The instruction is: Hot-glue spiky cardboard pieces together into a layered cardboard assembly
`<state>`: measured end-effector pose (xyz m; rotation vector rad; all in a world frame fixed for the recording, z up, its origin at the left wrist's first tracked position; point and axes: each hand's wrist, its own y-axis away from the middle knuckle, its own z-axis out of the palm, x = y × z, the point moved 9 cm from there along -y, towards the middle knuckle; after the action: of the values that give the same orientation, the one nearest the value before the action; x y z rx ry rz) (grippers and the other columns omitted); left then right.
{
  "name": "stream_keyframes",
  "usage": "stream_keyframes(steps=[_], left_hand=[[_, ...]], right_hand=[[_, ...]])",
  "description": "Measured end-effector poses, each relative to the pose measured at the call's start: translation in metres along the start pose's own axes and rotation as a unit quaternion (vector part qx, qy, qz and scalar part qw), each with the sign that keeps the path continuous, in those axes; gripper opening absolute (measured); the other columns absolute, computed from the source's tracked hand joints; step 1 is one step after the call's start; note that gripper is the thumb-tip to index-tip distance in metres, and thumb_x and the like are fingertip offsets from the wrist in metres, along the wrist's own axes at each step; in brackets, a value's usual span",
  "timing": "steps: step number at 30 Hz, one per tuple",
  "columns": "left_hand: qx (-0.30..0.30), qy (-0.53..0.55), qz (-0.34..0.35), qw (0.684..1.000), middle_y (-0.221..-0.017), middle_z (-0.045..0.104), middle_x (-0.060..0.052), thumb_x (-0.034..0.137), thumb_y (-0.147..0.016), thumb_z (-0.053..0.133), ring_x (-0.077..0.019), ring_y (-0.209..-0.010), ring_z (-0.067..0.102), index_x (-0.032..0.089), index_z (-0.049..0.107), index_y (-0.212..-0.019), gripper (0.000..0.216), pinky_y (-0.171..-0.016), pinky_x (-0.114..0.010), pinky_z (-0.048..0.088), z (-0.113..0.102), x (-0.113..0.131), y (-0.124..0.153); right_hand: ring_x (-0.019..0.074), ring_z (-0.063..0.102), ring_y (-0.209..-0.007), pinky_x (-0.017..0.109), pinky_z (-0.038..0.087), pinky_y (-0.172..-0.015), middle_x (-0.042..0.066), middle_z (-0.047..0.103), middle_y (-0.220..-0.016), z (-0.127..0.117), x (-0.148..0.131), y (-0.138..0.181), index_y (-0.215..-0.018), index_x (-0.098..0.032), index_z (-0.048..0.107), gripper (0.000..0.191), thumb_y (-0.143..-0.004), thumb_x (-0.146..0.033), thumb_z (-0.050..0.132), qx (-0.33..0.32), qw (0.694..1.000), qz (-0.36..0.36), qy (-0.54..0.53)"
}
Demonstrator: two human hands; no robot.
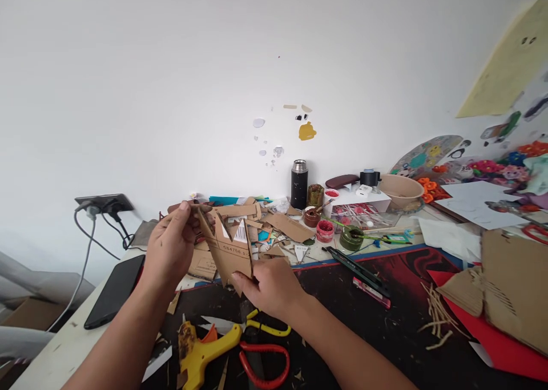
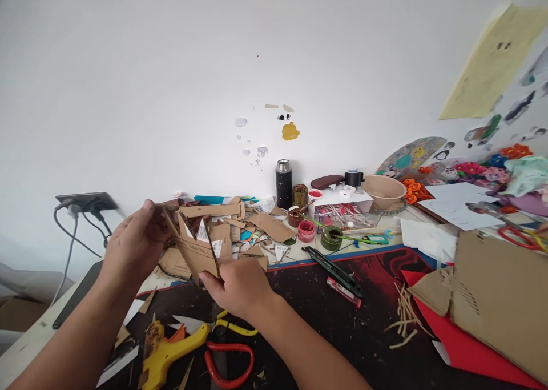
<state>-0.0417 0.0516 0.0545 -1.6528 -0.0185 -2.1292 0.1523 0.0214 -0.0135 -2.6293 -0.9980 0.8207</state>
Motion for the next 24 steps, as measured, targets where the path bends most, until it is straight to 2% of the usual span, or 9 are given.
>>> stream_keyframes(steps=[3, 6, 8, 11, 16, 19, 24], left_hand=[[-0.019, 0.055, -0.023, 0.998, -0.112, 0.088, -0.013, 0.054, -0.078, 0.100, -0.0297, -0.110, 0.083, 0.017, 0.085, -0.091, 0.042, -0.093, -0.034, 0.069, -0.001, -0.005, -0.006], [-0.029, 0.093, -0.041, 0.994, -0.099, 0.086, -0.008, 0.045, -0.078, 0.102, -0.0239, -0.093, 0.082, 0.017, 0.084, -0.092, 0.036, -0.087, -0.033, 0.068, -0.004, -0.008, -0.010], [-0.037, 0.106, -0.049, 0.992, -0.088, 0.082, -0.004, 0.043, -0.078, 0.103, -0.0209, -0.084, 0.079, 0.018, 0.083, -0.090, 0.034, -0.085, -0.033, 0.068, -0.004, -0.009, -0.011], [-0.043, 0.107, -0.045, 0.992, -0.079, 0.077, -0.003, 0.045, -0.076, 0.103, -0.0228, -0.083, 0.078, 0.018, 0.082, -0.085, 0.036, -0.085, -0.035, 0.068, -0.002, -0.009, -0.011], [-0.028, 0.109, -0.022, 0.993, -0.074, 0.072, -0.002, 0.044, -0.074, 0.105, -0.0172, -0.072, 0.072, 0.018, 0.079, -0.078, 0.037, -0.068, -0.027, 0.062, -0.001, -0.008, -0.010], [-0.032, 0.110, -0.026, 0.993, -0.078, 0.074, -0.002, 0.047, -0.075, 0.105, -0.0174, -0.075, 0.072, 0.018, 0.078, -0.077, 0.040, -0.072, -0.026, 0.064, -0.001, -0.010, -0.011], [-0.024, 0.165, -0.104, 0.981, -0.084, 0.077, -0.002, 0.046, -0.085, 0.098, -0.0168, -0.076, 0.074, 0.018, 0.079, -0.090, 0.034, -0.077, -0.028, 0.067, 0.000, -0.020, -0.011]], right_hand=[[0.0203, 0.070, -0.061, 0.031, 0.031, -0.059, 0.006, 0.079, -0.070, 0.001, 0.002, 0.001, -0.081, -0.021, 0.081, 0.042, -0.109, -0.050, 0.070, 0.006, 0.999, 0.006, -0.045], [0.0204, 0.070, -0.063, 0.031, 0.030, -0.059, 0.006, 0.079, -0.069, 0.003, 0.004, 0.001, -0.076, -0.021, 0.080, 0.044, -0.108, -0.051, 0.072, 0.001, 0.998, 0.011, -0.067], [0.0210, 0.071, -0.066, 0.031, 0.031, -0.060, 0.006, 0.080, -0.071, 0.003, 0.005, 0.002, -0.077, -0.021, 0.080, 0.044, -0.107, -0.052, 0.073, 0.002, 0.997, 0.012, -0.079], [0.0209, 0.072, -0.066, 0.030, 0.032, -0.060, 0.006, 0.081, -0.072, 0.004, 0.006, 0.002, -0.077, -0.021, 0.080, 0.044, -0.107, -0.053, 0.074, -0.001, 0.996, 0.014, -0.092], [0.0203, 0.069, -0.064, 0.031, 0.030, -0.060, 0.006, 0.080, -0.072, 0.005, 0.006, 0.002, -0.077, -0.021, 0.081, 0.042, -0.106, -0.051, 0.076, -0.002, 0.996, 0.014, -0.091], [0.0201, 0.068, -0.064, 0.031, 0.029, -0.060, 0.006, 0.080, -0.072, 0.006, 0.006, 0.002, -0.077, -0.021, 0.080, 0.042, -0.106, -0.050, 0.076, -0.004, 0.995, 0.016, -0.094], [0.0185, 0.064, -0.062, 0.030, 0.029, -0.060, 0.005, 0.075, -0.067, 0.004, 0.009, 0.001, -0.070, -0.020, 0.075, 0.047, -0.105, -0.051, 0.076, -0.004, 0.993, 0.028, -0.112]])
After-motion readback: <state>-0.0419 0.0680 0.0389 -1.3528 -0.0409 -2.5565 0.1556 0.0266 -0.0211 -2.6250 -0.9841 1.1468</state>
